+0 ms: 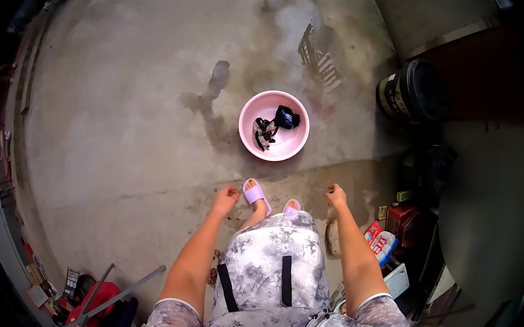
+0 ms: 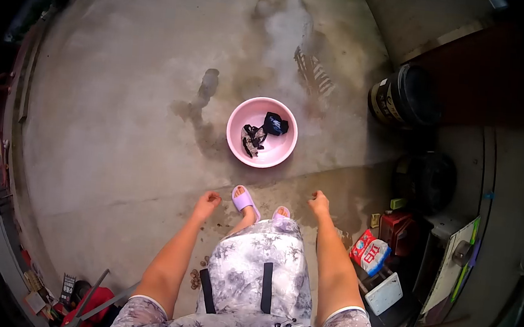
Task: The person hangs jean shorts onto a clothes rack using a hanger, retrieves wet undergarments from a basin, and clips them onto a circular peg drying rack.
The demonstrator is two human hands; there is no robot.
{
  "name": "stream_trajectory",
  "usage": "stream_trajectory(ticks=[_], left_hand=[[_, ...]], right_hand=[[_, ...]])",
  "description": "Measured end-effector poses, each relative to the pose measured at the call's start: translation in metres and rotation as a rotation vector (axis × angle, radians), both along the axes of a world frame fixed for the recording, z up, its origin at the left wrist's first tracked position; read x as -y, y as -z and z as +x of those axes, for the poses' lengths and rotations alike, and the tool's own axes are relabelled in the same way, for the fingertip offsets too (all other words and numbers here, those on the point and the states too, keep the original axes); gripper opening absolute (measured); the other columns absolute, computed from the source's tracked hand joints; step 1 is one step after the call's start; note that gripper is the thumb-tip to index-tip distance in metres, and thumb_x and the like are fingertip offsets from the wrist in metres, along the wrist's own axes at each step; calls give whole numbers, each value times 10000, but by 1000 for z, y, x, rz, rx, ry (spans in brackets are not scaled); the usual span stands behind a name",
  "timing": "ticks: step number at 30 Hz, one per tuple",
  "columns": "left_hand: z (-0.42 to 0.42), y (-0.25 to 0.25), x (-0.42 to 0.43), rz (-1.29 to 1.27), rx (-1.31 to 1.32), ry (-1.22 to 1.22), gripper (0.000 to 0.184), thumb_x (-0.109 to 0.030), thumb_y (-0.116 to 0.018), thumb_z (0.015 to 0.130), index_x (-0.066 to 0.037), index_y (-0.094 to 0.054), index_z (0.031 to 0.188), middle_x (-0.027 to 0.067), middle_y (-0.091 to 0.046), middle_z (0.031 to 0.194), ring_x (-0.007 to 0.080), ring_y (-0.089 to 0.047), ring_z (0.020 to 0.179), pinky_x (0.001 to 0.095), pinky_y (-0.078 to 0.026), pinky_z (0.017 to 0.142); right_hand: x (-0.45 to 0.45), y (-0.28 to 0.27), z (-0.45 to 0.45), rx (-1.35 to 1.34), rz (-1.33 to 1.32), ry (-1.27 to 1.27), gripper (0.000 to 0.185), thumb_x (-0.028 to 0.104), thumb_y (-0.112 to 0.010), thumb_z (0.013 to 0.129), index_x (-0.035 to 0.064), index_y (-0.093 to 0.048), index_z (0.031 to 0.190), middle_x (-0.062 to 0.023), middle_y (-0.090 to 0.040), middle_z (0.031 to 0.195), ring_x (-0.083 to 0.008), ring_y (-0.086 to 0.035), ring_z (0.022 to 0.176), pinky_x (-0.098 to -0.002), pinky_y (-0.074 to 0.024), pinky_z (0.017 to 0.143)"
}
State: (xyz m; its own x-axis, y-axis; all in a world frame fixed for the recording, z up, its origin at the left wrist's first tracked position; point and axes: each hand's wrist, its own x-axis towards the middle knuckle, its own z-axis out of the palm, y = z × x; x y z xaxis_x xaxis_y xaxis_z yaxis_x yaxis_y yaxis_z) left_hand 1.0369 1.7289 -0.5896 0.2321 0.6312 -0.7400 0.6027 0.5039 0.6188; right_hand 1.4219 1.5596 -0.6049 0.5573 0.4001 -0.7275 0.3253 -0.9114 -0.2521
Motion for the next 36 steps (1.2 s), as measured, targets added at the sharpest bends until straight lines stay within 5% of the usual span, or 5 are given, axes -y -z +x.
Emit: stream_trajectory(ticks=[5,13,21,27,36], left_hand=[[68,124,-75,-64,56,44,371,-194,-658,844,-17,-567,1157,80,-626,938,139,-583,856,264,-469,742],[144,317,-147,189,-95,120,815,-314,-719,728,48,-346,1356,254,-496,1270,337,-499,1175,363,-404,975],[190,379,-184,13,-400,29,738,-273,-731,692,5,-419,1300,248,-563,1185,361,-549,1108,391,-426,947],[190,374,-159,334,-393,-53,357,-138,-641,718,-11,-518,1028,230,-619,935,400,-604,850,446,-470,776],[189,195,-133,263,7,-272,573,-5,-554,756,-68,-334,1282,191,-602,927,337,-617,826,409,-476,759]], right_hand=[[-122,85,-1,8,184,-88,491,145,-711,691,68,-543,1146,-186,-595,1056,-341,-584,992,-400,-472,876],[-265,261,6,273,449,-393,780,197,-789,657,91,-403,1326,-210,-433,1296,-380,-439,1179,-428,-389,983],[-331,331,13,305,215,-574,885,245,-799,637,133,-325,1375,-190,-435,1297,-353,-502,1106,-446,-429,906],[-308,332,25,107,277,-185,587,134,-697,633,92,-459,1167,-198,-572,1084,-379,-588,963,-451,-473,834],[-248,171,-6,-107,774,120,506,47,-628,633,39,-466,1112,-120,-566,1004,-238,-568,977,-335,-434,894]])
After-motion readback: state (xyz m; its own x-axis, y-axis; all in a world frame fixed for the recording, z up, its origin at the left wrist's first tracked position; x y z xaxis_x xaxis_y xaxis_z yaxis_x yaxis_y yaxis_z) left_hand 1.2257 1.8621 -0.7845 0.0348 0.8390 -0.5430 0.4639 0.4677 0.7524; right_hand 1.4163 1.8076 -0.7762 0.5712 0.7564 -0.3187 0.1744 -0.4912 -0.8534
